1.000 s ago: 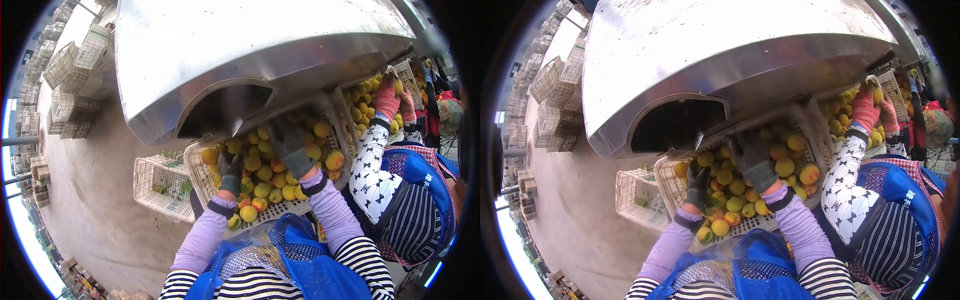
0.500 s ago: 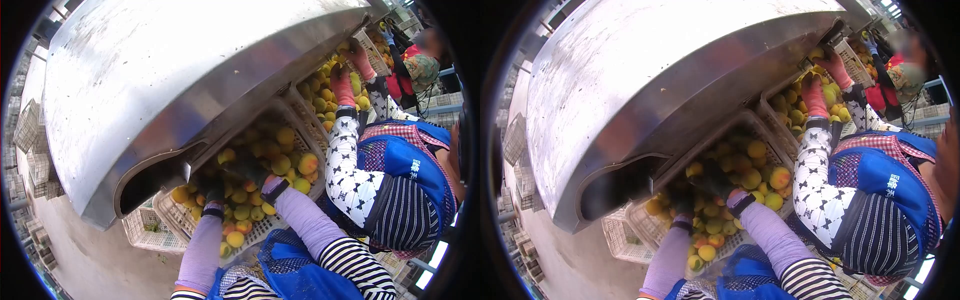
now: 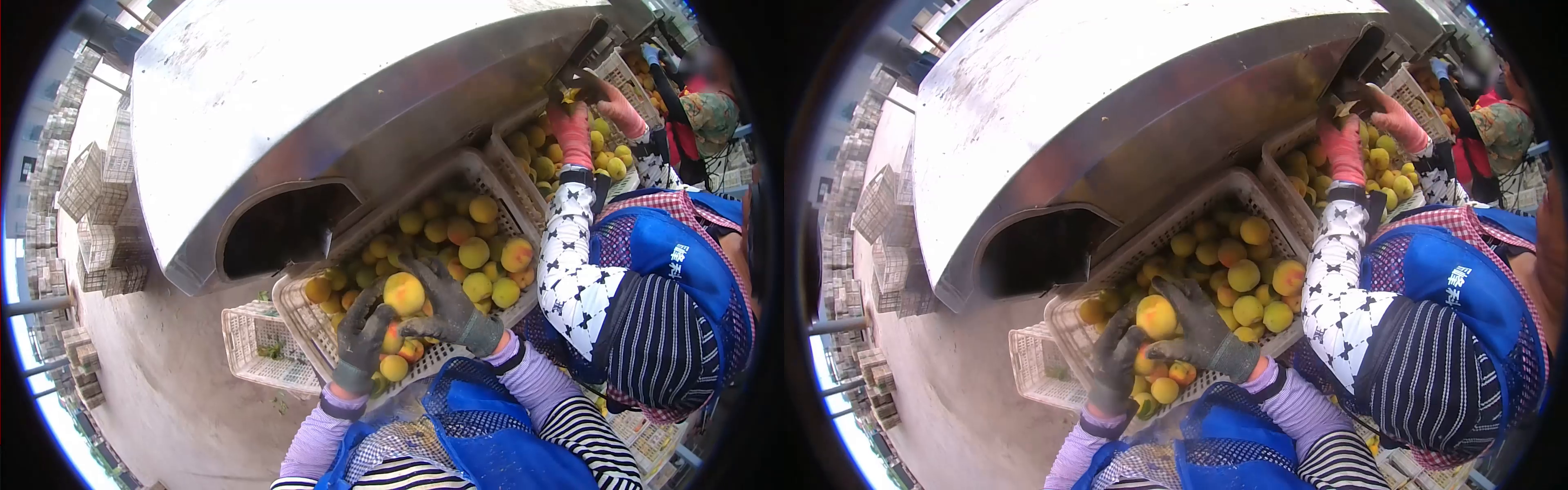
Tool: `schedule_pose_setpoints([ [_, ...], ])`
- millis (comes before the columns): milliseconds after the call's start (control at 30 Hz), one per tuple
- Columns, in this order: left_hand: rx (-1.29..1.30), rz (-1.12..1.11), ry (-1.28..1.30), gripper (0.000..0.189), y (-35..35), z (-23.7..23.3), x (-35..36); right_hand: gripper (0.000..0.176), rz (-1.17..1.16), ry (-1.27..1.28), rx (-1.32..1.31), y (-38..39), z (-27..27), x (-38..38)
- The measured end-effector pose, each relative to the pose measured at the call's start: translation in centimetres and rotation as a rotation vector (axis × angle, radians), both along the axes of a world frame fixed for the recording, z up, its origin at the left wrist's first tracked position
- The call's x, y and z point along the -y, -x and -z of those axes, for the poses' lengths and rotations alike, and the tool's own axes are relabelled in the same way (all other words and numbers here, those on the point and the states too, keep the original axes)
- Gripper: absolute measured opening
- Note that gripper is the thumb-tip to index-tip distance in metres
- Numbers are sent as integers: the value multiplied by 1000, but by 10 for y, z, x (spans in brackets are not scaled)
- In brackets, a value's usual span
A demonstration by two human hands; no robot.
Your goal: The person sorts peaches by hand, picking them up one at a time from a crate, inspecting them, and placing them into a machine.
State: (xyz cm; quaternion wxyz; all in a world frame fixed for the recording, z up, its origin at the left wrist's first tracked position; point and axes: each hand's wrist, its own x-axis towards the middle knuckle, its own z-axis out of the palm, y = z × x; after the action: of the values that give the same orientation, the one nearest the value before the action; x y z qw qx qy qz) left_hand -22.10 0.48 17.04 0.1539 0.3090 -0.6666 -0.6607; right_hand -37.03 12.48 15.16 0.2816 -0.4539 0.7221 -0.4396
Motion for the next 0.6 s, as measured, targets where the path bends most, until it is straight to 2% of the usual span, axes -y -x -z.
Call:
schedule_pose_setpoints([
  [67, -3, -37, 35, 34, -10, 2, 0, 88, -3, 61, -15, -3, -2, -6],
  [133, -46, -48, 76, 32, -15, 2, 0, 89, 43, 137, -142, -9, -9, -2],
  [167, -80, -44, 183, 31, -15, 0, -1, 80, 123, 145, -165, -11, -18, 2],
  [233, -114, -85, 311, 31, -14, 1, 6, 73, 158, 190, -149, -14, -29, 13],
  [267, -124, -150, 255, 31, -16, 0, 10, 70, 167, 216, -137, -16, -34, 23],
  [300, -137, -216, 198, 32, -17, -2, 15, 64, 199, 275, -275, -18, -40, 38],
  [400, -214, -453, 4, 34, -15, -24, 30, 63, 198, 167, -350, -23, -57, 82],
  [433, -226, -451, -48, 37, -21, -24, 35, 58, 260, 281, -516, -25, -55, 104],
  [533, -203, -445, -204, 40, -40, -4, 45, 56, 224, 250, -586, -22, -39, 146],
  [567, -118, -356, 56, 41, -43, 4, 47, 49, 206, 209, -640, -20, -28, 155],
  [600, -52, -326, 180, 41, -47, 7, 50, 49, 215, 245, -638, -18, -20, 165],
])
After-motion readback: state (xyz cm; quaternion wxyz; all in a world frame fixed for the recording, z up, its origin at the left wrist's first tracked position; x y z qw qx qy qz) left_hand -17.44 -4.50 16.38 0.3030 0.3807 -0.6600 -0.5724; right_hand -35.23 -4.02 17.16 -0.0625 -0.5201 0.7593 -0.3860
